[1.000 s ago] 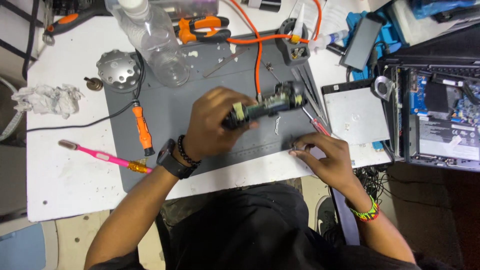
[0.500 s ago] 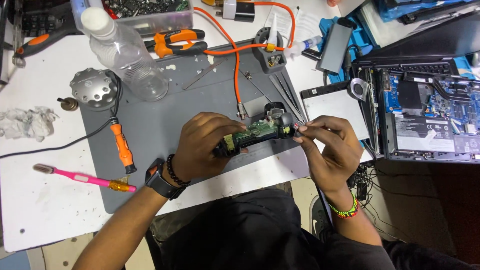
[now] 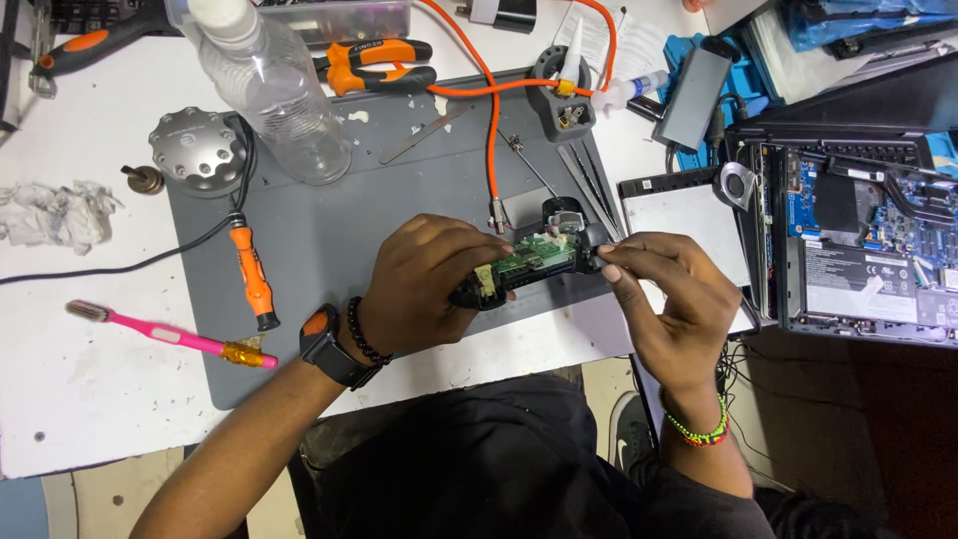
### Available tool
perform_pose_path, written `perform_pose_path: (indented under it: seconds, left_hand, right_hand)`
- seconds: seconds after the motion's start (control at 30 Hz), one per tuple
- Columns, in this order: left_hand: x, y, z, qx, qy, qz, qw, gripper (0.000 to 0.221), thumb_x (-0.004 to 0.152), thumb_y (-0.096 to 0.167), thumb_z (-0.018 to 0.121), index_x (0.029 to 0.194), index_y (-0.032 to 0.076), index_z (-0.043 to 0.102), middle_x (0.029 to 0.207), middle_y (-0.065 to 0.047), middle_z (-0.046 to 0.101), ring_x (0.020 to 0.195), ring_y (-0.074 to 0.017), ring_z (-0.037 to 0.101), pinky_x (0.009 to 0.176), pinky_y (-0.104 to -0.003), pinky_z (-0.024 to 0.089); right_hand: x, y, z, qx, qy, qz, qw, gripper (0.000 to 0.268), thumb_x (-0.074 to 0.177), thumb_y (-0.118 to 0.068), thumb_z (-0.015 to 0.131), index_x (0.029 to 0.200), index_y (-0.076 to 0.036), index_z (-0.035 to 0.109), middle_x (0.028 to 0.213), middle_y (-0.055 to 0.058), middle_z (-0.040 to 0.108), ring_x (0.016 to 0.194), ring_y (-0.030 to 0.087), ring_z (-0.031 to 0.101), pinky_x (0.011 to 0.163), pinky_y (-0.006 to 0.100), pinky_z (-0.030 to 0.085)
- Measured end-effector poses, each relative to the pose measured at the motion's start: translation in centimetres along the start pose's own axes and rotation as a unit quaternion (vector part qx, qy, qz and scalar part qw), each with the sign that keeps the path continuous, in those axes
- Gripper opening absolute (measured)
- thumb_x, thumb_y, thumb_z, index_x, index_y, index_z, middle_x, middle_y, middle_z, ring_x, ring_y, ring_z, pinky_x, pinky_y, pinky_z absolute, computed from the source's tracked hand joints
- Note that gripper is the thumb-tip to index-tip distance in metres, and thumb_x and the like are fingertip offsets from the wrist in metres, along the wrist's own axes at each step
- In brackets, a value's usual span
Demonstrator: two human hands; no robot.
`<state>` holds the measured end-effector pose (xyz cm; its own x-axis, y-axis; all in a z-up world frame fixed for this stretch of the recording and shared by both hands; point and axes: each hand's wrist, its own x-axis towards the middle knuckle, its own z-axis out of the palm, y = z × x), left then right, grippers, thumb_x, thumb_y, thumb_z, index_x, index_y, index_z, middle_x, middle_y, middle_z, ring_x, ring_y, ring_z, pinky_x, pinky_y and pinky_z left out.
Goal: Disassembling and reassembling a game controller on a repair bench.
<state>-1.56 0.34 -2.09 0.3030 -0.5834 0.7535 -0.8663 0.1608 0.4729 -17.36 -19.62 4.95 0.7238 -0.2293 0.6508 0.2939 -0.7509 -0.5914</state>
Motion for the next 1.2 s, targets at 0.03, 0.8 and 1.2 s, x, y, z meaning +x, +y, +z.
perform_pose_path:
  seconds: [0.03,0.8,1.2]
  left_hand:
    - [0.0,0.0,0.0,-0.005,0.002,-0.002,1.0,0.036,0.08,0.003,0.079,0.115,0.005,0.071,0.111,-0.009,0.072,0.1,-0.0355,0.071,0.086,-0.048,0.056]
    - [0.6,0.4,-0.3,-0.059,-0.004,-0.054,0.997,0.03,0.085,0.014,0.082,0.113,0.007,0.073,0.108,-0.008,0.074,0.099,-0.0338,0.072,0.085,-0.046,0.055]
    - [1.0,0.5,-0.7,-0.102,0.0,-0.042,0.994,0.032,0.085,0.013,0.081,0.115,0.004,0.071,0.109,-0.011,0.074,0.097,-0.0386,0.072,0.083,-0.05,0.055]
  right_hand:
    - [0.2,-0.2,-0.1,-0.005,-0.006,0.002,1.0,0.007,0.09,0.01,0.076,0.096,0.007,0.077,0.09,0.023,0.069,0.089,0.04,0.072,0.079,0.045,0.058]
    - [3.3,-1.8,-2.3,-0.016,-0.131,0.029,0.991,0.01,0.084,0.005,0.08,0.09,-0.002,0.08,0.082,0.016,0.073,0.078,0.034,0.074,0.074,0.041,0.059]
    - [3.3,-2.5,-2.5,0.016,-0.106,0.03,0.994,0.009,0.081,0.005,0.081,0.087,-0.002,0.079,0.081,0.016,0.071,0.073,0.032,0.072,0.072,0.041,0.06]
